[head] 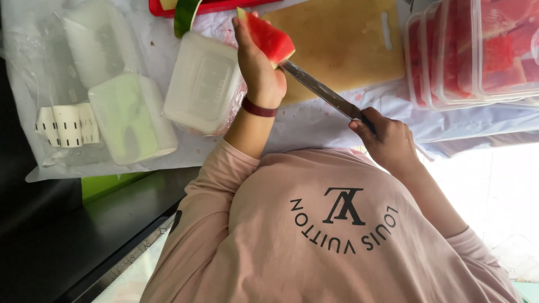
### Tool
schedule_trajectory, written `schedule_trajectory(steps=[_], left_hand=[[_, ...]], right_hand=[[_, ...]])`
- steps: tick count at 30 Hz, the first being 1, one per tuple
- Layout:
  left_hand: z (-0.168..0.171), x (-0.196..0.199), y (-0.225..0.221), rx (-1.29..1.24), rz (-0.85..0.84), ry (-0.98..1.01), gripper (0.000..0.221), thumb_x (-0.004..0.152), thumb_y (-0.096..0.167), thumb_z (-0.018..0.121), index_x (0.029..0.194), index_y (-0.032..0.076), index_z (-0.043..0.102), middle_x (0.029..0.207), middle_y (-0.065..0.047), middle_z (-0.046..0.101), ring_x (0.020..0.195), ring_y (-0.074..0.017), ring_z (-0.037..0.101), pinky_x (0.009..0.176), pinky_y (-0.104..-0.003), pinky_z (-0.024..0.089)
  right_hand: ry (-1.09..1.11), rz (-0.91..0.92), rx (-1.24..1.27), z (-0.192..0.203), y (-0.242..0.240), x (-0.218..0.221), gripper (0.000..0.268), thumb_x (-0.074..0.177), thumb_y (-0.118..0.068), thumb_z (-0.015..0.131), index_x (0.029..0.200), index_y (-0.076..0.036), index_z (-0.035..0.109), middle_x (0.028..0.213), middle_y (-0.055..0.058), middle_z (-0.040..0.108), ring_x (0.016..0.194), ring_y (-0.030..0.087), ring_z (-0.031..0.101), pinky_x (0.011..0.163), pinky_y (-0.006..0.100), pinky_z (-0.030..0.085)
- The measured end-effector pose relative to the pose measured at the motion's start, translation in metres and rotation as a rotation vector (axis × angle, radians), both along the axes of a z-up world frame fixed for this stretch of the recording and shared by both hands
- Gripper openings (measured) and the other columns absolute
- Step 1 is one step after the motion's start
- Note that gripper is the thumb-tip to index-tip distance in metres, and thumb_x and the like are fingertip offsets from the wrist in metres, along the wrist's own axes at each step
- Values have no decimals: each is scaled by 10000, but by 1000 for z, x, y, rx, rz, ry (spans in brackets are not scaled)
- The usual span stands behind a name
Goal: Cutting watermelon and pineapple into pieces and organizing them into plastic containers for packaging.
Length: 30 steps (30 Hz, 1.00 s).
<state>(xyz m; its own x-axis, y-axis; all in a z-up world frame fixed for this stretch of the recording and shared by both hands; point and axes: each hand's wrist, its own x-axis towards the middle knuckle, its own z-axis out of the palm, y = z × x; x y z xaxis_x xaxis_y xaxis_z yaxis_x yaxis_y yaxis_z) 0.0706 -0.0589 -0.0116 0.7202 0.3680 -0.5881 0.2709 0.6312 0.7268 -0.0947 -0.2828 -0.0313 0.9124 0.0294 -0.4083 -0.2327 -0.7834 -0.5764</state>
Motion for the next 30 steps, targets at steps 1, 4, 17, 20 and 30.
schedule_trajectory(steps=[1,4,17,20,30], left_hand=[[-3,-3,-4,90,59,-112,629,869,650,487,1193,139,659,1040,-77,646,905,-229,613,650,-385,451],[-16,-6,-10,197,138,-293,550,987,579,454,1217,108,617,1050,-93,609,958,-227,597,736,-401,549],[-18,11,8,43,-58,-96,708,885,582,474,1411,112,536,1437,-83,577,1234,-254,561,1013,-452,509],[-19,8,10,18,-119,-54,725,881,578,472,1441,121,529,1466,-74,580,1299,-227,538,1068,-439,484],[-11,6,-2,-51,79,-92,761,823,599,546,1398,100,572,1358,-60,587,1178,-251,568,972,-435,502]], right_hand=[[-38,7,-17,-1,0,-1,509,1025,-624,452,1066,-135,585,669,114,559,622,446,519,606,482,426],[-110,11,-49,-5,1,-3,498,1039,-611,464,1068,-128,585,677,118,576,618,456,544,568,494,422],[-308,62,-167,-11,-3,-6,375,1088,-483,583,1054,-111,615,706,120,648,585,451,583,490,508,429],[-357,95,-214,-13,-12,-7,357,1089,-490,595,1087,-140,665,687,78,631,537,382,562,469,477,424],[-21,39,-93,35,-4,-5,342,1059,-460,561,1110,-129,631,678,111,607,643,450,567,606,487,451]])
